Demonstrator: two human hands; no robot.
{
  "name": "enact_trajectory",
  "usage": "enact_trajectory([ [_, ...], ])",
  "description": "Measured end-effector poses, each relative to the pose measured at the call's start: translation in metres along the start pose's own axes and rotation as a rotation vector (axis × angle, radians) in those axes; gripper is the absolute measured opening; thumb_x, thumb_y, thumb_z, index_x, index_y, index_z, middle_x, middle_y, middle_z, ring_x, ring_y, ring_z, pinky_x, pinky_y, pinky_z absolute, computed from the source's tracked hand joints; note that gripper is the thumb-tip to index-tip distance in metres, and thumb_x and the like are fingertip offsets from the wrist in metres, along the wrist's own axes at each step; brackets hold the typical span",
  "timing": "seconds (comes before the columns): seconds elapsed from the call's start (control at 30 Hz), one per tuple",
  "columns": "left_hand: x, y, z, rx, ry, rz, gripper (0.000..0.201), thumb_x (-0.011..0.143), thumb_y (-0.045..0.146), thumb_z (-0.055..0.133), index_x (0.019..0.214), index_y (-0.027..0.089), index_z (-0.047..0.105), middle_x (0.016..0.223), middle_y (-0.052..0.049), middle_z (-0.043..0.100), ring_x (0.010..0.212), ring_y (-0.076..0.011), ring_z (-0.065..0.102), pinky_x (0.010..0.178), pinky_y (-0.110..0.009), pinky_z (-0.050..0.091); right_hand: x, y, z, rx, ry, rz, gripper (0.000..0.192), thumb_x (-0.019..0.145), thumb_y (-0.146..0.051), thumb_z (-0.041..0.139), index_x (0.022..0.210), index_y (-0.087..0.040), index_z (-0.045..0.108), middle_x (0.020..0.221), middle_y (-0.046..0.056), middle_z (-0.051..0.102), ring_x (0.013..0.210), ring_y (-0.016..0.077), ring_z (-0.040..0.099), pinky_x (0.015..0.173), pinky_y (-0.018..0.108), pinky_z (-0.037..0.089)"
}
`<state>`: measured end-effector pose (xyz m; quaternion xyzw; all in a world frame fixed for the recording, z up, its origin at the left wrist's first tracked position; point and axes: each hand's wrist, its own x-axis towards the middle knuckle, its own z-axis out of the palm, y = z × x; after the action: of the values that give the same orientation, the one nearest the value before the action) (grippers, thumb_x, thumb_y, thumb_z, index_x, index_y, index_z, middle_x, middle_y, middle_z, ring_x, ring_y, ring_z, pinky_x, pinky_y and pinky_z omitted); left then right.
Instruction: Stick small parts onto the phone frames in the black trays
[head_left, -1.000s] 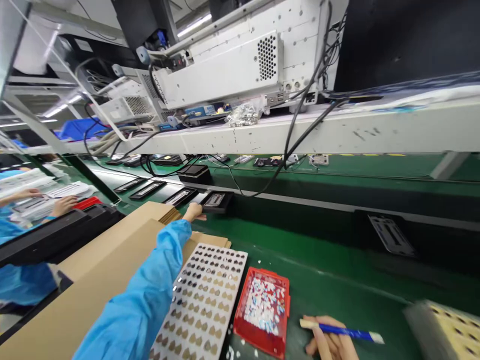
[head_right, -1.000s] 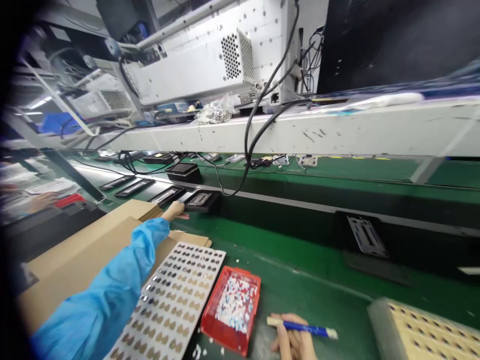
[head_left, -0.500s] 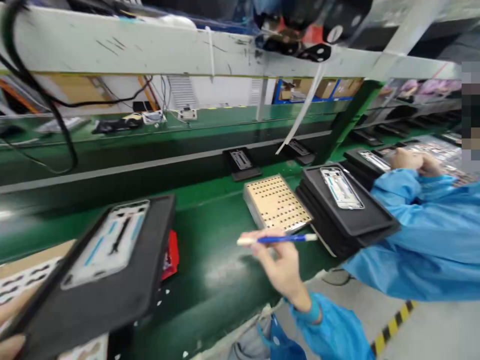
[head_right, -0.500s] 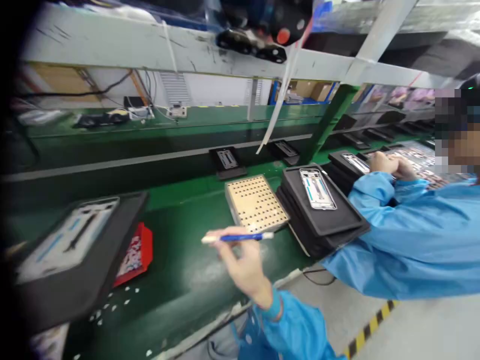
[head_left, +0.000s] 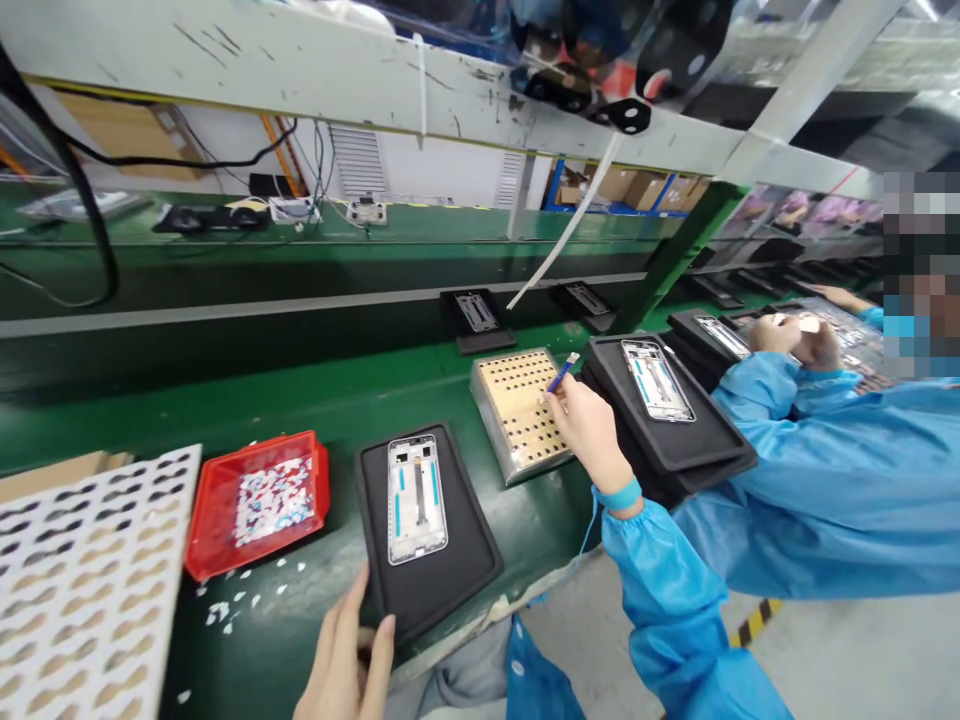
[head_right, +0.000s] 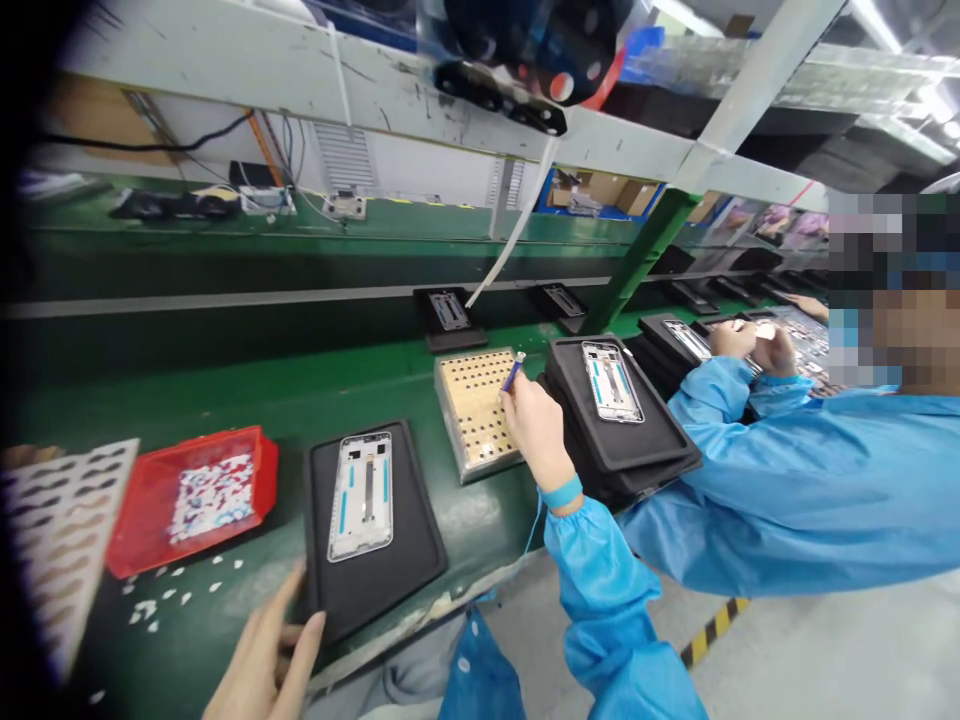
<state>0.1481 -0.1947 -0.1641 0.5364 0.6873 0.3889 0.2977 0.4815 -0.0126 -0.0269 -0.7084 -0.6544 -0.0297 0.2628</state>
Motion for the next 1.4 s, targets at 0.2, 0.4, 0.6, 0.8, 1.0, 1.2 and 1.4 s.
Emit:
enact_trajectory([
  [0.2,0.005,0.057,-0.037,0.011,-0.008,0.284,0.029,0.107,0.043,0.061,0.126,0.031,0.08,0.125,-0.005,0.081,0.109,-0.0224,0.08,0.085,-0.026,0.065,-0.05,-0.051,-0.014,0.772,0.0,0.065,0.029,0.097,-0.052,0.077,0.103,-0.023,0.075,0.097,0.01,0.084,0.082,0.0267,0.08,0.073,0.036,0.067],
  [0.4,0.033,0.111,-0.028,-0.716,-0.117,0.094,0.023,0.1,0.044,0.076,0.105,0.022,0.084,0.092,-0.005,0.08,0.064,-0.0124,0.071,0.055,-0.019,0.059,-0.106,-0.112,-0.006,1.305,-0.428,0.186,0.036,0.089,-0.056,0.091,0.095,-0.023,0.077,0.083,0.004,0.083,0.06,0.0166,0.071,0.059,0.028,0.065],
  [0.6,0.036,0.102,-0.029,-0.837,-0.114,0.123,0.031,0.097,0.046,0.083,0.085,0.017,0.08,0.082,-0.003,0.073,0.055,-0.0103,0.068,0.051,-0.019,0.059,-0.131,-0.131,0.015,1.532,-0.624,0.353,0.034,0.086,-0.051,0.096,0.095,-0.023,0.079,0.078,0.002,0.08,0.06,0.0125,0.068,0.058,0.02,0.061],
  [0.8,0.033,0.084,-0.034,-0.387,0.2,0.55,0.01,0.105,0.019,0.072,0.096,0.019,0.078,0.089,-0.003,0.078,0.08,-0.0134,0.077,0.073,-0.021,0.065,-0.145,-0.143,0.029,1.643,-0.658,0.64,0.044,0.07,-0.052,0.106,0.09,-0.022,0.082,0.075,0.001,0.079,0.065,0.0127,0.071,0.055,0.017,0.058],
  [1.0,0.027,0.08,-0.033,-0.073,0.336,0.773,0.012,0.105,0.007,0.068,0.111,0.016,0.073,0.097,-0.007,0.081,0.088,-0.0138,0.079,0.084,-0.021,0.064,-0.155,-0.148,0.033,1.637,-0.627,0.699,0.045,0.067,-0.051,0.108,0.089,-0.022,0.083,0.066,-0.002,0.073,0.06,0.01,0.067,0.058,0.016,0.058],
  [1.2,0.027,0.076,-0.033,-0.045,0.311,0.771,0.015,0.105,0.004,0.062,0.111,0.016,0.069,0.094,-0.006,0.08,0.087,-0.0139,0.078,0.083,-0.021,0.062,-0.162,-0.147,0.036,1.599,-0.603,0.763,0.051,0.061,-0.055,0.109,0.088,-0.021,0.082,0.068,-0.001,0.072,0.061,0.0113,0.066,0.056,0.018,0.057],
  [1.4,0.032,0.077,-0.031,-0.032,0.195,0.704,0.013,0.109,0.013,0.053,0.105,0.021,0.063,0.09,-0.002,0.074,0.082,-0.0123,0.073,0.078,-0.02,0.059,-0.162,-0.146,0.039,1.617,-0.601,0.807,0.052,0.058,-0.053,0.11,0.085,-0.02,0.081,0.073,0.0,0.075,0.063,0.0107,0.066,0.055,0.018,0.056],
])
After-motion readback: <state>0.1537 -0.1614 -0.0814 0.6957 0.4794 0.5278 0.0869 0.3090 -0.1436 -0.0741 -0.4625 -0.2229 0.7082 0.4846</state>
